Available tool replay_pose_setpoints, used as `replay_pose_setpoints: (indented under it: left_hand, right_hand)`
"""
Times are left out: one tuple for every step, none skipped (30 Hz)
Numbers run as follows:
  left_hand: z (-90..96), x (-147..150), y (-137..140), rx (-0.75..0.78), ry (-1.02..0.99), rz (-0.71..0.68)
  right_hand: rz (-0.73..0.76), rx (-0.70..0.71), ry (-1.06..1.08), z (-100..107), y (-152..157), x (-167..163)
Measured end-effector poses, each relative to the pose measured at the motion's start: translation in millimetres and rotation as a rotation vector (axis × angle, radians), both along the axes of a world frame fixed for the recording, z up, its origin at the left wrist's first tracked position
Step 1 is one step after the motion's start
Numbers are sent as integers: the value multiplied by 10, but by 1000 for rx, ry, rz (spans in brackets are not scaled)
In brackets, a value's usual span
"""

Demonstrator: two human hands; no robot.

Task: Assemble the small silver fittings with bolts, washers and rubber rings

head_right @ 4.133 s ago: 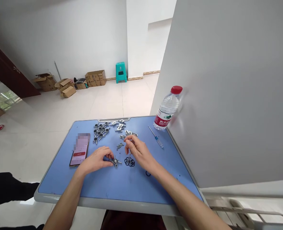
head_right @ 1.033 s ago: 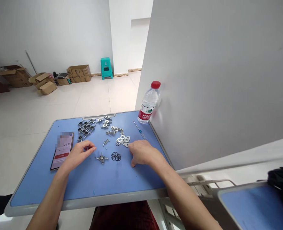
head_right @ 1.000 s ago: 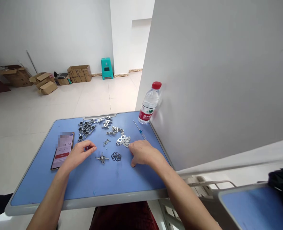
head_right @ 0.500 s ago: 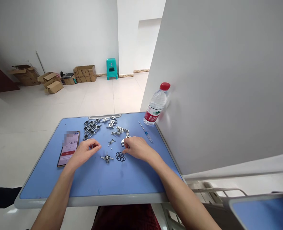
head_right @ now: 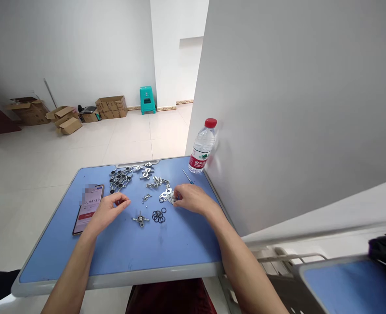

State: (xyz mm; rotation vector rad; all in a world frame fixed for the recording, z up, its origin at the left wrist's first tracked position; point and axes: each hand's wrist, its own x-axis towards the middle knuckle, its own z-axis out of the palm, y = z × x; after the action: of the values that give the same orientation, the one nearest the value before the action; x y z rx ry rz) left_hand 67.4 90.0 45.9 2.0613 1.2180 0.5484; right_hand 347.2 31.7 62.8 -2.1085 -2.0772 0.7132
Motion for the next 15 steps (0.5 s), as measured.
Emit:
replay_pose_setpoints:
  left_hand:
    - [-8,-1,4,3,-2,2]
    - [-15,-1,9,5,-3,3]
    - [-22,-2,13,7,-4,2]
    - [-28,-3,18,8,-4,1]
    - [-31,-4,21,9,-5,2]
    - [-33,-5,24,10,-4,2]
    - [-32,-5,25,12,-4,2]
    - [-29,-6,25,14,-3,1]
    - [-26,-6,24,18,-4,-1]
    - [-22,-6,22,22,-4,-3]
    - [-19,-5,20,25,-5,-5]
    - [-16,-4,18,27,-6,-4]
    - [-15,-3,17,27,-7,-2]
    - [-15,-1,16,28,-8,1]
    - [-16,0,16,28,-8,4]
  right_hand:
    - [-1,-8,-9,-10,2,-3]
    - [-4,-16,-15,-20,5,-4]
    - [-7,-24,-20,-29,9,-3]
    - [-10,-30,-23,-36,13,-1]
    - [-13,-35,-24,-42,16,1]
    - [-15,-37,-25,-45,18,3]
    - [-16,-38,-25,-47,20,5]
    - [-16,-36,-25,-49,20,6]
    - [-17,-33,-26,-51,20,6]
    - [-19,-29,-27,-54,20,7]
    - [-22,-25,-29,-60,21,9]
    - [-25,-20,-31,-69,23,11]
    - [-30,-14,-34,-80,27,15]
    - [-36,-9,-39,-94,31,19]
    - [-41,-5,-44,-108,37,23]
